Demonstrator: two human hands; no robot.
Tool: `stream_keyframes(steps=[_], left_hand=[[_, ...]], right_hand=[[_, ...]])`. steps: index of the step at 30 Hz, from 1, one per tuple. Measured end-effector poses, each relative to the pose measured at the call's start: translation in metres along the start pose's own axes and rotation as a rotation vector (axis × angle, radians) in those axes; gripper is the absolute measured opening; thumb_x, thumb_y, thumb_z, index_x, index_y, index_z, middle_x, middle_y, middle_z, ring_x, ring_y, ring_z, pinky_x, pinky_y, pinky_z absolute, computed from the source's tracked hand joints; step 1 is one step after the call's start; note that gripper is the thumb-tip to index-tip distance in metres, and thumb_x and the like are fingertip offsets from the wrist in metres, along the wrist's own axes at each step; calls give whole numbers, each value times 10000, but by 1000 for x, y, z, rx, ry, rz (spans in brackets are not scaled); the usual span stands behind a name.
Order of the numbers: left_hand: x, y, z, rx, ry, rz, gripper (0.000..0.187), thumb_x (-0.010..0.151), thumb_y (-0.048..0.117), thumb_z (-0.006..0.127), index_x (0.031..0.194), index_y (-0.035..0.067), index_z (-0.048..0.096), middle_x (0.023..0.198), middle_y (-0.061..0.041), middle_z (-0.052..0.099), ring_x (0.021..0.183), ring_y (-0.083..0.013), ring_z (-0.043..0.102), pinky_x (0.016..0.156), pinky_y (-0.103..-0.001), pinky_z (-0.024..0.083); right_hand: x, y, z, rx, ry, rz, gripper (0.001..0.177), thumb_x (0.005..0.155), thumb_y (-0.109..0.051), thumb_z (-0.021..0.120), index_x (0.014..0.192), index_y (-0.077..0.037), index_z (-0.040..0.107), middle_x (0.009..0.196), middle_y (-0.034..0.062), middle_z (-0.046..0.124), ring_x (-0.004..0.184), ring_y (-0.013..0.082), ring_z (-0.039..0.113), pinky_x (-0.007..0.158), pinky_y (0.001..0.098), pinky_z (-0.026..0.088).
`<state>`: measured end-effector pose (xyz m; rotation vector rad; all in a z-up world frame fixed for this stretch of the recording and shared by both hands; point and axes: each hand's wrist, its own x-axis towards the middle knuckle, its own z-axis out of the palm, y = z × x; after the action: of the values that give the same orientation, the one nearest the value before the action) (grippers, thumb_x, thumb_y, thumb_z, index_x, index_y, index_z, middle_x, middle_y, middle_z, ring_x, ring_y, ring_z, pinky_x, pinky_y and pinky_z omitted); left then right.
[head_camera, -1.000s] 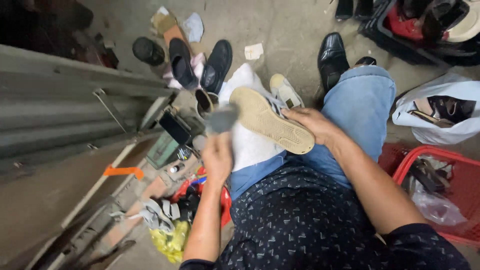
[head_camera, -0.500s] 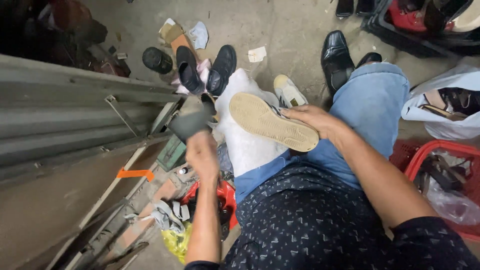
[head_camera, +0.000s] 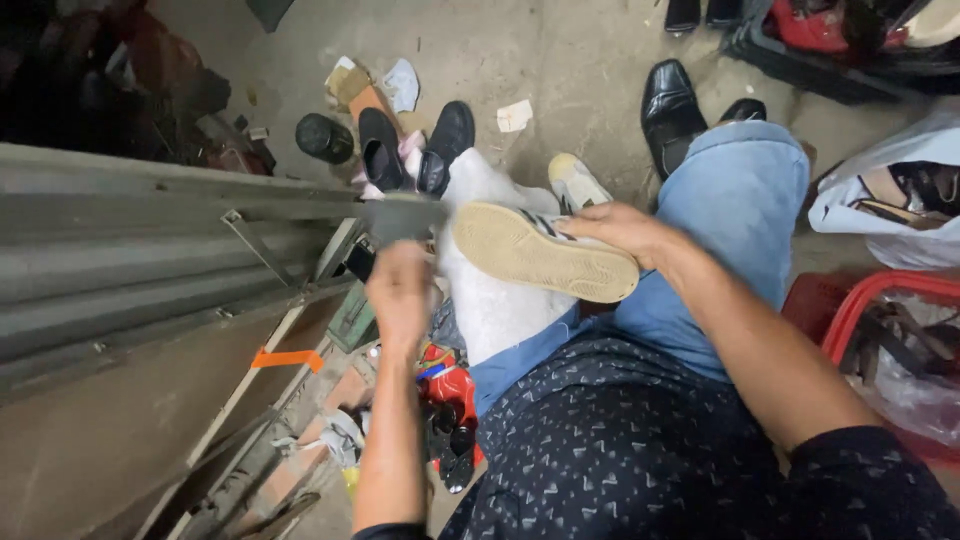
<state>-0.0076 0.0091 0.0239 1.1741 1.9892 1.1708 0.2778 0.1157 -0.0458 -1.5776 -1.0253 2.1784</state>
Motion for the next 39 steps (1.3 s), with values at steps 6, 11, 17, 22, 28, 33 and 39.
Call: stream_keyframes(steps=[6, 11, 17, 22, 28, 33, 39], left_hand=[[0, 7, -4, -226, 142, -75, 308, 1080, 309, 521, 803, 191, 586, 500, -46, 500, 360, -133, 464, 326, -241, 339], [-6, 20, -17, -17, 6, -9, 288, 1047, 196, 593, 777, 115, 653, 523, -66, 522, 494, -147, 450, 479, -280, 406], [-1, 35, -2, 264, -15, -57, 255, 1014, 284, 637, 937, 50, 704, 756, -190, 664, 783, -276, 631, 767, -455, 519], [3, 32, 24, -36, 214, 103, 350, 1093, 220, 549, 748, 166, 554, 597, 9, 522, 622, -78, 499, 609, -226, 411], [-4, 52, 35, 230, -54, 62, 265, 1046, 221, 625, 818, 90, 660, 648, -117, 631, 708, -171, 576, 718, -394, 509], [-11, 52, 61, 257, -127, 106, 172, 976, 212, 707, 886, 68, 734, 722, -181, 710, 677, -261, 636, 711, -463, 521], [-24, 22, 39, 250, -23, 110, 248, 990, 219, 692, 795, 67, 676, 677, -167, 648, 721, -290, 621, 673, -428, 479]], right_hand=[[-7, -7, 6, -68, -46, -49, 359, 797, -364, 868, 974, -63, 786, 961, 144, 722, 891, 255, 706, 742, 394, 600], [28, 19, 10, -119, -17, -91, 407, 766, -417, 891, 959, -71, 794, 906, 127, 723, 849, 248, 704, 716, 396, 586], [52, 20, 31, -257, 51, -134, 487, 794, -493, 835, 1061, -89, 785, 1035, 138, 731, 998, 272, 703, 829, 407, 565], [64, 15, 36, -272, 121, -103, 565, 805, -533, 798, 1160, -94, 766, 1239, 177, 713, 1191, 324, 664, 958, 428, 546], [73, 17, 41, -262, 198, -112, 621, 812, -618, 776, 1191, -128, 751, 1215, 104, 724, 1187, 278, 667, 953, 430, 551], [81, 21, 36, -106, 196, -179, 616, 845, -542, 787, 1254, -88, 706, 1207, 162, 718, 1196, 294, 660, 978, 416, 540], [71, 23, 45, -30, 238, -198, 615, 844, -500, 808, 1231, -33, 702, 1132, 202, 728, 1137, 317, 683, 945, 441, 543]])
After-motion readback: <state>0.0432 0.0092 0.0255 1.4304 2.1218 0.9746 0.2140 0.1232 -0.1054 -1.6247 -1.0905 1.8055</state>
